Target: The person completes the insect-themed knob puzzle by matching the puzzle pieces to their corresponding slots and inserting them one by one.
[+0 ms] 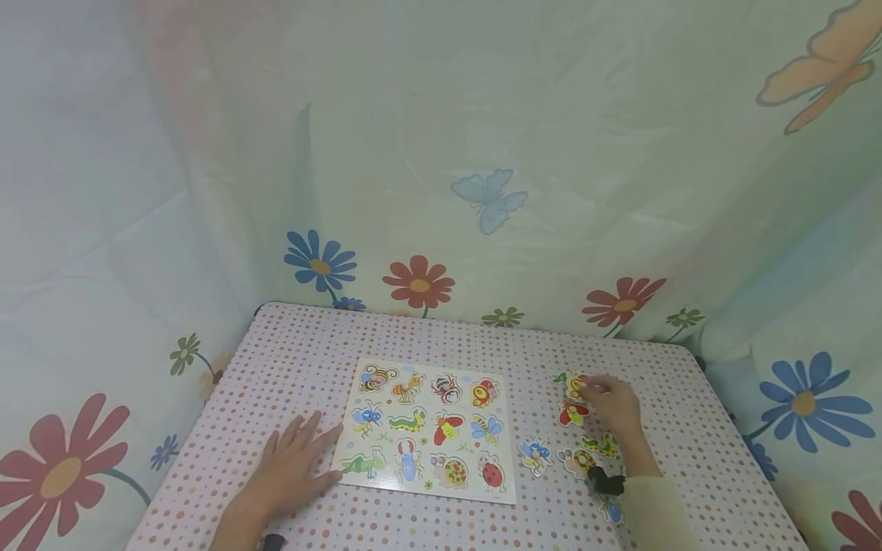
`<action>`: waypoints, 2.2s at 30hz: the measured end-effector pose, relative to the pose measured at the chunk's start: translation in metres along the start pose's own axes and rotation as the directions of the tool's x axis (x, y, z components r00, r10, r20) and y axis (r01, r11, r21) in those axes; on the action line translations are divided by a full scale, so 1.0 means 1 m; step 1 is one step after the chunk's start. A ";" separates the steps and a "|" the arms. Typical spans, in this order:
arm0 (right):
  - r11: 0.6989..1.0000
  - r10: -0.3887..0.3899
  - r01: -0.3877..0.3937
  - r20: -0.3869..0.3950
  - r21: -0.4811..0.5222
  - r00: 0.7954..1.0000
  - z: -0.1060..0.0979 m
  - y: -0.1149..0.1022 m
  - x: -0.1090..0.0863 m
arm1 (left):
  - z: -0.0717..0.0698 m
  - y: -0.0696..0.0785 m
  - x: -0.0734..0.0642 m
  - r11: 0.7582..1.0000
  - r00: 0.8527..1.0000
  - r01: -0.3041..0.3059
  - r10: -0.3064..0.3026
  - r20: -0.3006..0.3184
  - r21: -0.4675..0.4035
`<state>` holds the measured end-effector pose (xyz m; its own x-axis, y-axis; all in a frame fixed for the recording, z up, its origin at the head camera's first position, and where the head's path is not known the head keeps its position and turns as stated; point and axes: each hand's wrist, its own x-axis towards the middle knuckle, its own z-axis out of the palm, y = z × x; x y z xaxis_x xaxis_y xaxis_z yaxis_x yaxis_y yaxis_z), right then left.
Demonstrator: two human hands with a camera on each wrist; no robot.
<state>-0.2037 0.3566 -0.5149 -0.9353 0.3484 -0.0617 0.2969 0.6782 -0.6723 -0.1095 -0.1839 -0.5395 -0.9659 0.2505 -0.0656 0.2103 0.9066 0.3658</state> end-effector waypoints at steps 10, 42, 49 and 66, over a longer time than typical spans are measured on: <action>0.997 -0.075 0.075 -0.021 0.008 0.997 0.012 -0.011 -0.006 | 0.001 0.000 0.001 1.000 1.000 0.015 -0.015 0.012 0.001; 0.979 -0.205 0.205 0.068 -0.006 0.976 0.051 -0.045 -0.017 | 0.000 -0.001 0.001 1.000 1.000 0.008 -0.009 0.019 0.010; 0.972 -0.233 0.233 0.071 0.001 0.970 0.059 -0.052 -0.020 | 0.000 0.000 0.001 1.000 1.000 0.011 -0.011 0.015 0.013; 0.974 -0.226 0.227 0.102 0.004 0.969 0.078 -0.070 -0.027 | 0.002 -0.001 0.001 1.000 1.000 0.011 -0.011 0.017 0.006</action>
<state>-0.2144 0.2494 -0.5235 -0.9928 0.1184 0.0174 0.0760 0.7367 -0.6719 -0.1105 -0.1842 -0.5420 -0.9654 0.2463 -0.0857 0.2005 0.9112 0.3598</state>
